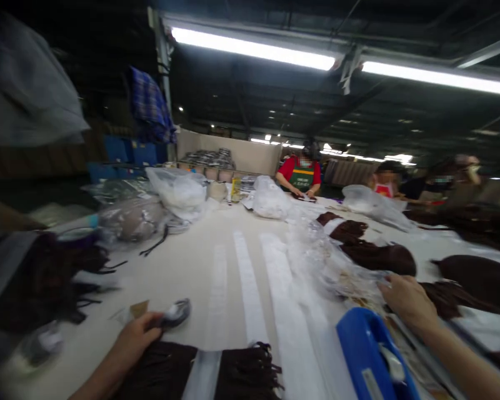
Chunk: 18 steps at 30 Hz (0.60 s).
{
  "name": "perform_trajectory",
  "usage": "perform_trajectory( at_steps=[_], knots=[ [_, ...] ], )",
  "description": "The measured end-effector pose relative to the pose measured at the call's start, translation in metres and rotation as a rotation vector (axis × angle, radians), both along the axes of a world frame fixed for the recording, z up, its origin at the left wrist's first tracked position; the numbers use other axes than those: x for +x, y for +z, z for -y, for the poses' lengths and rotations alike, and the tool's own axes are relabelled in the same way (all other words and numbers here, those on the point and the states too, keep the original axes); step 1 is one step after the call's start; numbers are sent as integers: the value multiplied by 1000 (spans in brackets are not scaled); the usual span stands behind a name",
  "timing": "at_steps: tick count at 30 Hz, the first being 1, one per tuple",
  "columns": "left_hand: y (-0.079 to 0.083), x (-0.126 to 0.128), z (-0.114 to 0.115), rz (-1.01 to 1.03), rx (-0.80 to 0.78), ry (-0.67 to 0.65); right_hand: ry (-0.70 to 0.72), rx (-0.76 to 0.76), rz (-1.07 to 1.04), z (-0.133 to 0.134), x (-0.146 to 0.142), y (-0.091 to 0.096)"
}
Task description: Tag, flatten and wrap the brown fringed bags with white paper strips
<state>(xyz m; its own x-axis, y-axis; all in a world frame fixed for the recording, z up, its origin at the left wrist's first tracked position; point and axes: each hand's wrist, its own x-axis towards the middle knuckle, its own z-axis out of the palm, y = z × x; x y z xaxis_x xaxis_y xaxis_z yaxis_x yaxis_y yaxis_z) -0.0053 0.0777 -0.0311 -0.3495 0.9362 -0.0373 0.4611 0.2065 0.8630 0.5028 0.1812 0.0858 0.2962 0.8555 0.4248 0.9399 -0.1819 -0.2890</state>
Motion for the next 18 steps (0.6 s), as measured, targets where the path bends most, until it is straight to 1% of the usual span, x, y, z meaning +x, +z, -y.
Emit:
perform_trajectory(
  at_steps=[1,2,3,4,6,7,8,9,10,12,14,16,18],
  knots=[
    [-2,0,-1,28,1,-4,125,-8,-17,-3,-22,-2],
    [-3,1,-1,56,4,-6,261,-34,-65,-4,-48,-5],
    [-5,1,0,80,10,-7,366,-57,-98,-1,-78,-7],
    [-6,3,1,104,17,-9,485,-82,-126,5,-111,-10],
    [-6,5,4,153,33,-7,805,-179,-228,24,-181,-17],
    [-6,5,6,178,41,-6,925,-237,-250,35,-215,-22],
    [-6,5,8,205,47,-3,1015,-304,-246,46,-246,-29],
    [-6,4,9,232,53,1,1061,-379,-219,56,-273,-35],
    [-5,3,10,258,56,4,1069,-463,-172,64,-295,-42],
    [-6,1,11,306,56,8,1082,-577,-79,76,-326,-56],
    [-6,0,11,357,51,-1,1080,-648,-59,82,-338,-66],
    [-7,-1,12,413,42,-22,1064,-710,-140,82,-338,-73],
    [-8,-1,14,476,27,-41,1041,-782,-228,82,-333,-76]
  ],
)
